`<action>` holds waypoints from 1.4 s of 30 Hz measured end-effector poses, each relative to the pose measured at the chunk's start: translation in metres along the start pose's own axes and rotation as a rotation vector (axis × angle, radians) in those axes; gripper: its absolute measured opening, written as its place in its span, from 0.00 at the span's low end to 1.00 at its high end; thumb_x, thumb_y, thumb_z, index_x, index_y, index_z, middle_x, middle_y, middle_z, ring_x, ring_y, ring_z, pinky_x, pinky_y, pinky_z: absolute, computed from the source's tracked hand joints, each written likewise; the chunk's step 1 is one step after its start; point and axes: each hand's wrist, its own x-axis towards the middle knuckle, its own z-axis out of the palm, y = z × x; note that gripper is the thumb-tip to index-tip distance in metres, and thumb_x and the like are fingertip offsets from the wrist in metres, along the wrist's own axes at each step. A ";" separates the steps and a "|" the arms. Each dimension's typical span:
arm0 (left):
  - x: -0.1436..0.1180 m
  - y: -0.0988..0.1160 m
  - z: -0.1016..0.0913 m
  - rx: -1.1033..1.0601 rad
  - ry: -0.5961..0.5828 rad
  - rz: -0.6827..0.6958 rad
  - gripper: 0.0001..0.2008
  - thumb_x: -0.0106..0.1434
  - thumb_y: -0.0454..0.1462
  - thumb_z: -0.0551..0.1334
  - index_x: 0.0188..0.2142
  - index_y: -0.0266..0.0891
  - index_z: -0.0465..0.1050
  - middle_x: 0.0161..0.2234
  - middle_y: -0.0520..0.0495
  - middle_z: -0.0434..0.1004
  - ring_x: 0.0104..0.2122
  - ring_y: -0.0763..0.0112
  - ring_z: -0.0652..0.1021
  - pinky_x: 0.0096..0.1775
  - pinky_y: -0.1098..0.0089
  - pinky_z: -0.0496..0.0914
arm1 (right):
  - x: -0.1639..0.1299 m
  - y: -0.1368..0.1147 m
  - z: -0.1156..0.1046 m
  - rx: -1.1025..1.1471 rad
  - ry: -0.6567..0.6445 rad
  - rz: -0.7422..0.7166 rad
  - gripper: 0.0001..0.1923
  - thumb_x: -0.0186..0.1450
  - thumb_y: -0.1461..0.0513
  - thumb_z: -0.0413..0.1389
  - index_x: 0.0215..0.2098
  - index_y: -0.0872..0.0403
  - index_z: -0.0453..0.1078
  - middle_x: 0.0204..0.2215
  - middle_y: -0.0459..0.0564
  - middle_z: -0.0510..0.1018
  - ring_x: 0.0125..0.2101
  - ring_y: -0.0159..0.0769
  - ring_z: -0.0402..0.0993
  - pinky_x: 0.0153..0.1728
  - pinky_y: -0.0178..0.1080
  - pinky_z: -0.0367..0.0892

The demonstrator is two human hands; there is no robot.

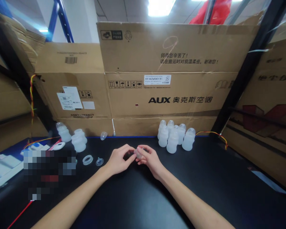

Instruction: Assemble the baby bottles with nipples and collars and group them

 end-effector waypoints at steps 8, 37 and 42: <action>0.009 -0.078 -0.033 0.652 0.151 -0.350 0.18 0.63 0.41 0.62 0.50 0.36 0.75 0.50 0.35 0.75 0.52 0.49 0.74 0.56 0.53 0.65 | 0.007 -0.002 -0.018 -0.056 0.029 0.033 0.36 0.60 0.44 0.68 0.59 0.54 0.68 0.45 0.57 0.79 0.31 0.33 0.79 0.30 0.32 0.75; 0.014 -0.028 -0.049 0.013 0.594 0.007 0.16 0.64 0.38 0.65 0.51 0.41 0.71 0.53 0.43 0.71 0.55 0.62 0.75 0.60 0.60 0.71 | 0.006 0.002 -0.012 -0.099 0.063 -0.038 0.45 0.56 0.48 0.73 0.63 0.54 0.60 0.44 0.55 0.78 0.33 0.33 0.78 0.34 0.35 0.76; 0.002 0.003 0.003 -0.547 0.282 -0.044 0.27 0.56 0.38 0.73 0.54 0.43 0.69 0.54 0.42 0.73 0.52 0.64 0.79 0.55 0.62 0.76 | 0.007 -0.004 -0.013 -0.103 0.069 -0.239 0.35 0.56 0.49 0.72 0.53 0.56 0.68 0.46 0.55 0.78 0.42 0.37 0.76 0.43 0.38 0.75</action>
